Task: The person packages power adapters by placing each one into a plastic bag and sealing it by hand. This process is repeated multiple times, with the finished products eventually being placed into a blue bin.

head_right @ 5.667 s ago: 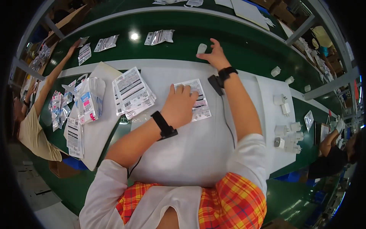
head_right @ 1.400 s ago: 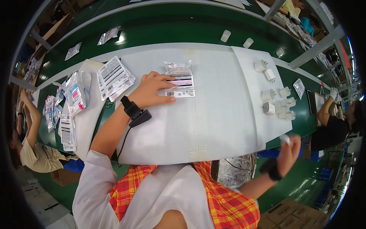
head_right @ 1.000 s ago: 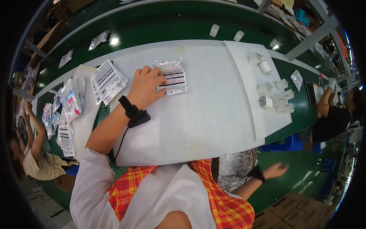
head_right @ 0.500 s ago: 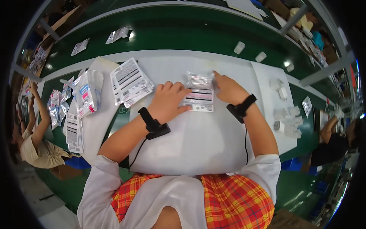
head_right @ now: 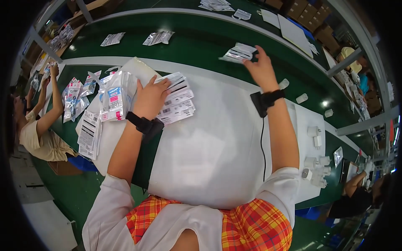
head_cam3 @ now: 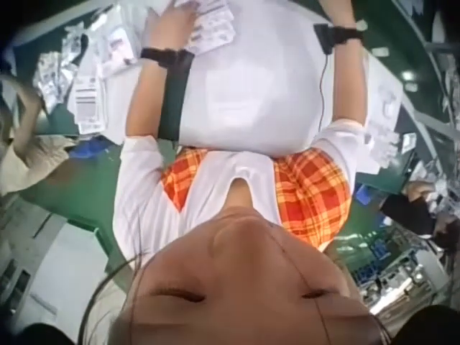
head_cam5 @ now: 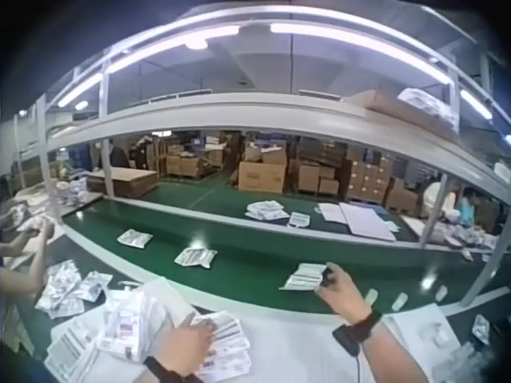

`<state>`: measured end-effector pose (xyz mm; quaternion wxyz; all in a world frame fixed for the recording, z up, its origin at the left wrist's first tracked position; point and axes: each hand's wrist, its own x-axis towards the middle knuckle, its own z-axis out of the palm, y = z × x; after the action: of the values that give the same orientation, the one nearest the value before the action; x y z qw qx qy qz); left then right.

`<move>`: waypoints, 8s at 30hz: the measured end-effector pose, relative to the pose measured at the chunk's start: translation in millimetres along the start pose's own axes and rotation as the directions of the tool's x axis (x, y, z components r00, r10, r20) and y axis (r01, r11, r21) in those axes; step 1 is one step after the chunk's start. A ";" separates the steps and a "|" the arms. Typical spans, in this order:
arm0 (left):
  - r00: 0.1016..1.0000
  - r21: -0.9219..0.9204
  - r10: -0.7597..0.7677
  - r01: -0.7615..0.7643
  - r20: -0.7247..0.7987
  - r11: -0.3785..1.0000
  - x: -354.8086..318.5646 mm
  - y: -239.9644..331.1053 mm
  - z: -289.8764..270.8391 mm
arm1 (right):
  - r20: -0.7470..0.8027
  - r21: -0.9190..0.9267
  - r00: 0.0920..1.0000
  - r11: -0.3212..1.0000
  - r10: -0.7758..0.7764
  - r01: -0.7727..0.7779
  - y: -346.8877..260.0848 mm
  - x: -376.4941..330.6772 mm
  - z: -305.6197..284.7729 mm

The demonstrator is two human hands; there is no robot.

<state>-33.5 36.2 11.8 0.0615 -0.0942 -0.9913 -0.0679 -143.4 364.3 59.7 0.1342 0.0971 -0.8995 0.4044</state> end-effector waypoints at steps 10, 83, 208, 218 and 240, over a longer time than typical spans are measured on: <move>0.912 -0.205 0.407 -0.391 0.041 0.897 14.0 111.2 40.5 | 0.529 -0.228 0.831 0.914 -0.172 0.334 -46.9 -138.5 14.2; 0.959 -0.959 0.271 -0.154 -0.086 0.240 11.6 122.5 34.3 | 0.500 0.718 0.818 0.393 0.284 -0.575 -52.6 -140.8 -42.6; 0.806 -0.512 0.503 -0.303 0.312 0.804 46.1 122.6 24.0 | 0.610 -0.272 0.788 0.957 0.088 0.104 -37.2 -149.3 25.1; 0.754 -0.357 0.637 -0.557 0.160 0.750 23.4 121.3 19.8 | 0.742 -0.101 0.585 0.809 -0.326 0.579 -32.6 -229.7 -45.1; 0.717 -0.245 0.607 -0.555 0.343 0.795 25.5 168.4 20.9 | 0.268 0.843 0.941 0.423 0.205 -0.333 -10.9 -71.6 -9.5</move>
<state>-27.8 207.7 15.4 -0.1325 -0.4164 -0.8954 -0.0855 -71.1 369.1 50.5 -0.0574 0.0319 -0.5731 0.8169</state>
